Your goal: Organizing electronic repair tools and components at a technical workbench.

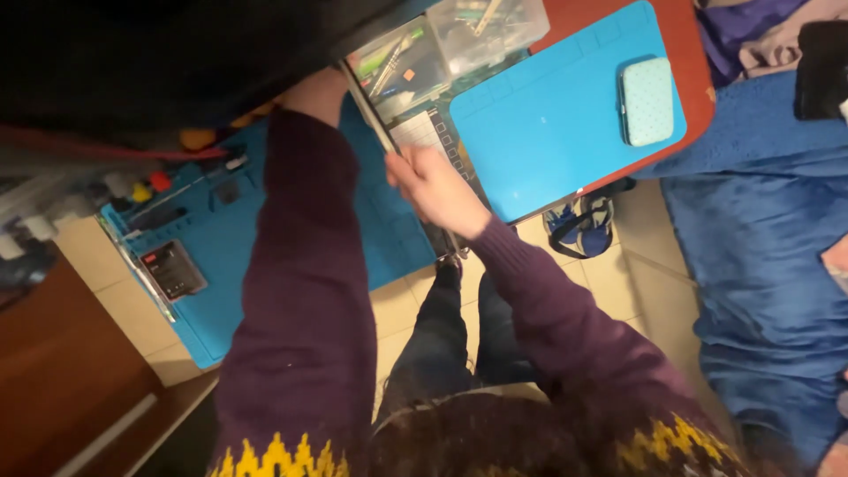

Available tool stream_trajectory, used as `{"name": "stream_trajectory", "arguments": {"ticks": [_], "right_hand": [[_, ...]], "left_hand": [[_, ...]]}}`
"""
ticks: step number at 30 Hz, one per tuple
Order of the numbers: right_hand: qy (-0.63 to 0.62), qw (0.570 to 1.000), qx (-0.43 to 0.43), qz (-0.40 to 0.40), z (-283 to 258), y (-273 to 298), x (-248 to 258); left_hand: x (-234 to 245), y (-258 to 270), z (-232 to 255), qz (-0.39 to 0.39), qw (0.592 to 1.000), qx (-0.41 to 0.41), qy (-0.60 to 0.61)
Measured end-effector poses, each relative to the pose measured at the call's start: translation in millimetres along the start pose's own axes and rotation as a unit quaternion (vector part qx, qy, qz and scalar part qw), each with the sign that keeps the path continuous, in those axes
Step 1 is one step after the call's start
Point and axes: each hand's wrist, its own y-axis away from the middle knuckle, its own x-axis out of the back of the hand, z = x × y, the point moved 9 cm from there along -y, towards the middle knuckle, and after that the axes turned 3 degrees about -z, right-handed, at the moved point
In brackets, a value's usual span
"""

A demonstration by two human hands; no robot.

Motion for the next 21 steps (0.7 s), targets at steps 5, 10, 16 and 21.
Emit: {"name": "stream_trajectory", "arguments": {"ticks": [5, 10, 16, 21], "right_hand": [[0.164, 0.971, 0.173, 0.024, -18, 38, 40], [0.277, 0.948, 0.132, 0.087, -56, 71, 90], [0.411, 0.892, 0.116, 0.148, -93, 104, 180], [0.51, 0.843, 0.119, 0.121, -128, 117, 239]], "left_hand": [[31, 5, -13, 0.095, 0.696, 0.189, 0.686], [7, 7, -15, 0.123, 0.289, 0.249, 0.916], [-1, -6, 18, 0.102, 0.215, 0.236, 0.942], [15, -2, 99, 0.089, 0.186, 0.223, 0.953]]}}
